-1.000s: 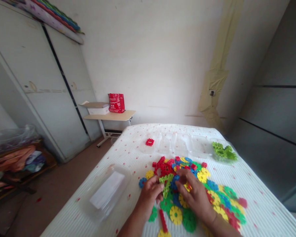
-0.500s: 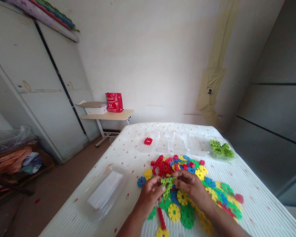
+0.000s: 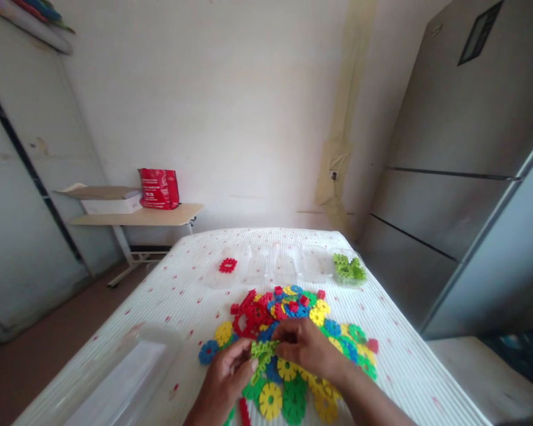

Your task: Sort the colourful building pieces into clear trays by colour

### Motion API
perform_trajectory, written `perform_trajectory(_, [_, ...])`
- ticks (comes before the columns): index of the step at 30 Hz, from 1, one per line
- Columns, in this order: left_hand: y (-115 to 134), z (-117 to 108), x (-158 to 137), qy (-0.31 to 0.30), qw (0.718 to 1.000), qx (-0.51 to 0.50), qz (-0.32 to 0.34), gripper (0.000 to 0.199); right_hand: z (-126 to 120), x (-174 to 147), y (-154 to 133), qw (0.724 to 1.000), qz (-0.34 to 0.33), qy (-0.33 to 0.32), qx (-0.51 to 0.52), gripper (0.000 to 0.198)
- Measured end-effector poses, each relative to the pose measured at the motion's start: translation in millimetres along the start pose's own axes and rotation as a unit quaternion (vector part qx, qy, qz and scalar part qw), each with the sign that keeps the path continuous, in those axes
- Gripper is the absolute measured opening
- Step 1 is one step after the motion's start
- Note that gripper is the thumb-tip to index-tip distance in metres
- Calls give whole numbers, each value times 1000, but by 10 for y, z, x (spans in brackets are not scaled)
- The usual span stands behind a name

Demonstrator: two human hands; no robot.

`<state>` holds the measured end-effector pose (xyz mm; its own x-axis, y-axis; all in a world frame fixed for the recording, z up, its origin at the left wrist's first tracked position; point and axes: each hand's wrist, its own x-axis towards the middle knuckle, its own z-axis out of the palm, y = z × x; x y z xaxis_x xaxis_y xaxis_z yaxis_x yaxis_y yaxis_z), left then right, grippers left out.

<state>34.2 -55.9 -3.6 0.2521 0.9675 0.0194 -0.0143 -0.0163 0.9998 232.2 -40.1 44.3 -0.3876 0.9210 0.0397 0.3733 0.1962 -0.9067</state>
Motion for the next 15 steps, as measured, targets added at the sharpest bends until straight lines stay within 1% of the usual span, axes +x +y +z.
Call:
perform_trajectory(2, [28,28,-12,7,1000,3,2,33,-12,-12,-19,1000,13,0,6,16])
perform_trajectory(6, [71,117,-42,44,999,-11,5,35,-25,-31,-39,999,42,3,27,12])
perform_trajectory(10, [28,146,-40,68,997,-36,26,47,-115,-44,-74,998,48,21,30,11])
perform_trajectory(13, [-9,110,-27,81,995,-18,47,52,-350,-56,-123,996,39,75,38,6])
perform_trajectory(15, [-8,86,-24,87,994,-16,57,52,-616,-73,-136,989,44,132,48,7])
